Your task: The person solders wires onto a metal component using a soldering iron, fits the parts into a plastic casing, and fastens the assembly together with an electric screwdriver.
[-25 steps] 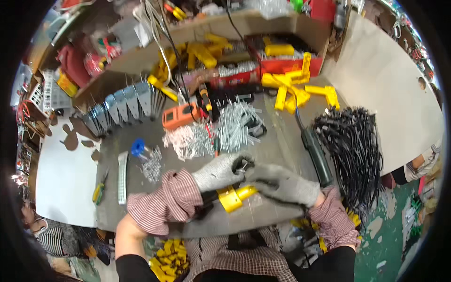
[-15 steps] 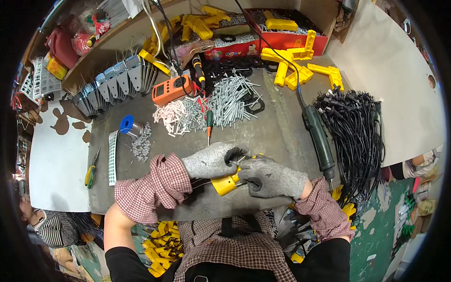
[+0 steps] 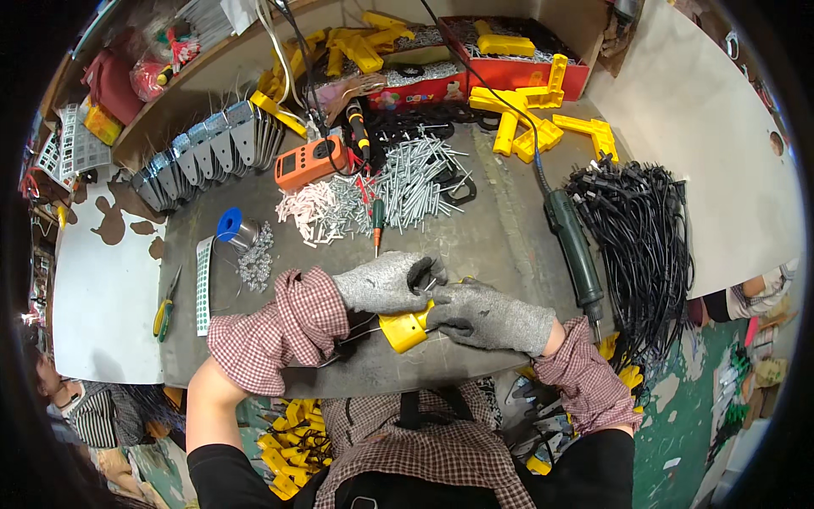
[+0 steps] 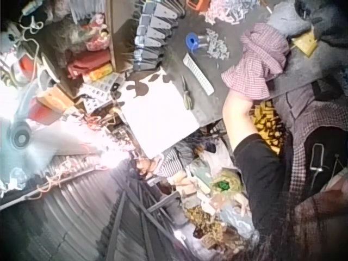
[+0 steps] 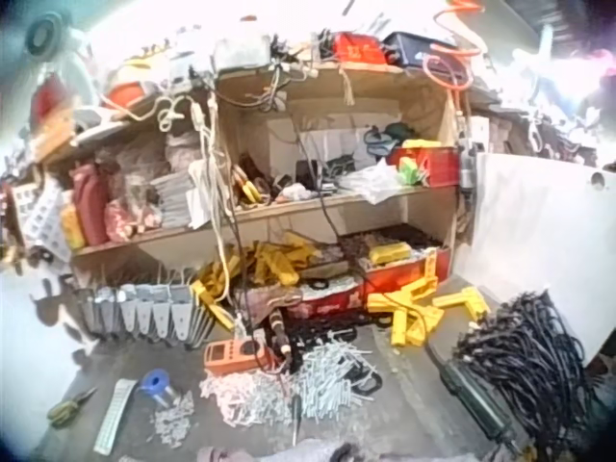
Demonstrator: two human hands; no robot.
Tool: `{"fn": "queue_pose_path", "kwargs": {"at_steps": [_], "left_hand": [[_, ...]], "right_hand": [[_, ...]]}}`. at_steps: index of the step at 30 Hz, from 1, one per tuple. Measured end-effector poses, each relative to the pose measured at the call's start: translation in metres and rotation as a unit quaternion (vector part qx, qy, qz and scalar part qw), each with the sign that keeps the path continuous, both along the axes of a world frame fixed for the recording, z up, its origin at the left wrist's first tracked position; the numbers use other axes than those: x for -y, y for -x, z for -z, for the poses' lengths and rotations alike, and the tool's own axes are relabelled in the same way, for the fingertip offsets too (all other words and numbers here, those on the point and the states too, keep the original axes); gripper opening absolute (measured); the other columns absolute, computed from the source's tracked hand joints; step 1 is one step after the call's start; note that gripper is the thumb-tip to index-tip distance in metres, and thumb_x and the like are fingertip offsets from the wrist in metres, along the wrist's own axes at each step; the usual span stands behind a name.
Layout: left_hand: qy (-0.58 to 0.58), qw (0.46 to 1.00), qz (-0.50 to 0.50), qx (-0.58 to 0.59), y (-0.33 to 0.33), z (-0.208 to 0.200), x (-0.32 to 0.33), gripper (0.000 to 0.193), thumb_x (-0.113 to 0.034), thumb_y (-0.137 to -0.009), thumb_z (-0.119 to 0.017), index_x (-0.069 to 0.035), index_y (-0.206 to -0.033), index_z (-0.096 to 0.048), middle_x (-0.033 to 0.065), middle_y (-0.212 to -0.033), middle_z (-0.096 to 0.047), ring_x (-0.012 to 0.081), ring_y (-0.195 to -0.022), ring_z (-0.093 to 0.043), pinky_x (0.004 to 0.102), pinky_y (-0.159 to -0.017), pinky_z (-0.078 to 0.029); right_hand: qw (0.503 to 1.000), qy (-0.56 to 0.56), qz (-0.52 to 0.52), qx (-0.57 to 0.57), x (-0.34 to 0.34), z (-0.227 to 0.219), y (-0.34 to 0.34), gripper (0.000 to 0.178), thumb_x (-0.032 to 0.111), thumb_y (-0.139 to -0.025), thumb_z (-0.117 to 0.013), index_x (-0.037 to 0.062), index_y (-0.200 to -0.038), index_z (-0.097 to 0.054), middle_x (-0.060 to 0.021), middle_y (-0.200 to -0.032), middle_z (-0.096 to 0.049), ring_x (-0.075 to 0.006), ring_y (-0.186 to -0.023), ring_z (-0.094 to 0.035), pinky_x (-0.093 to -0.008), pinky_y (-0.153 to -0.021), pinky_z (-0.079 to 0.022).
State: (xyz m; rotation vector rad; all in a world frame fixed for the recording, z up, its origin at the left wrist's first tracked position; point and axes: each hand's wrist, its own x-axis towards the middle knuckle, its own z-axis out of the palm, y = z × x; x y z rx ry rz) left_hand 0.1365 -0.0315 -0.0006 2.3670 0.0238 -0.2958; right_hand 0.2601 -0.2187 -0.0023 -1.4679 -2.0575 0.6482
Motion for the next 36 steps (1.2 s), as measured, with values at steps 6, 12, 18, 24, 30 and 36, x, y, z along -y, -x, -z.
{"fn": "queue_pose_path", "kwargs": {"at_steps": [6,12,18,24,30,36], "left_hand": [[-0.007,0.989,0.113,-0.091,-0.001,-0.028,-0.003,0.045,-0.024,-0.074,-0.069,-0.007,-0.114,-0.057,0.018,-0.095,-0.067,0.0359,-0.087,-0.065,0.0449,-0.079,-0.052],[-0.116,0.984,0.121,-0.058,0.011,-0.026,0.001,0.045,-0.025,-0.069,-0.077,-0.009,-0.108,-0.062,0.015,-0.099,-0.064,0.0359,-0.098,-0.062,0.0461,-0.088,-0.048],[-0.167,0.977,0.049,0.121,0.07,-0.025,0.001,0.041,-0.032,-0.08,-0.073,-0.009,-0.112,-0.064,0.0132,-0.116,-0.059,0.0317,-0.116,-0.052,0.0458,-0.097,-0.043],[-0.117,0.948,-0.235,0.182,0.177,-0.013,-0.002,0.091,-0.045,-0.071,-0.079,0.001,-0.139,-0.039,0.0229,-0.126,-0.051,0.0431,-0.118,-0.049,0.0504,-0.103,-0.039],[-0.095,0.928,-0.292,0.21,0.182,0.011,0.021,0.073,-0.028,-0.066,-0.081,-0.002,-0.126,-0.049,0.018,-0.111,-0.061,0.0378,-0.105,-0.059,0.047,-0.091,-0.047],[-0.08,0.926,-0.288,0.232,0.181,0.015,0.017,0.067,-0.028,-0.066,-0.081,-0.004,-0.121,-0.052,0.0181,-0.11,-0.061,0.0379,-0.101,-0.061,0.0478,-0.09,-0.047]], "right_hand": [[0.999,-0.006,0.037,-0.008,0.002,-0.002,0.007,0.016,0.011,-0.084,-0.066,0.0088,-0.099,-0.062,-0.0106,-0.106,-0.059,-0.0288,-0.092,-0.061,-0.0413,-0.083,-0.048],[0.998,-0.008,0.055,-0.023,0.005,-0.004,0.05,0.026,0.009,-0.08,-0.068,0.0049,-0.103,-0.057,-0.0138,-0.096,-0.059,-0.0311,-0.084,-0.061,-0.0414,-0.076,-0.049],[0.984,-0.062,0.1,0.133,0.004,0.003,0.036,0.04,0.01,-0.079,-0.067,0.0033,-0.116,-0.054,-0.0161,-0.108,-0.057,-0.0312,-0.109,-0.055,-0.0472,-0.095,-0.043],[0.973,0.039,0.077,-0.214,-0.007,-0.038,0.033,0.04,0.01,-0.081,-0.068,0.003,-0.116,-0.052,-0.0179,-0.111,-0.059,-0.0335,-0.102,-0.061,-0.0398,-0.088,-0.05],[0.977,0.204,0.044,-0.051,-0.054,-0.031,0.035,0.056,0.038,-0.085,-0.071,0.0026,-0.124,-0.052,-0.0188,-0.115,-0.06,-0.0331,-0.106,-0.061,-0.0407,-0.09,-0.049],[0.986,0.137,-0.022,0.088,-0.078,-0.05,0.046,0.059,0.039,-0.087,-0.068,0.0,-0.128,-0.051,-0.0225,-0.119,-0.059,-0.0384,-0.109,-0.059,-0.0437,-0.093,-0.048]]}}
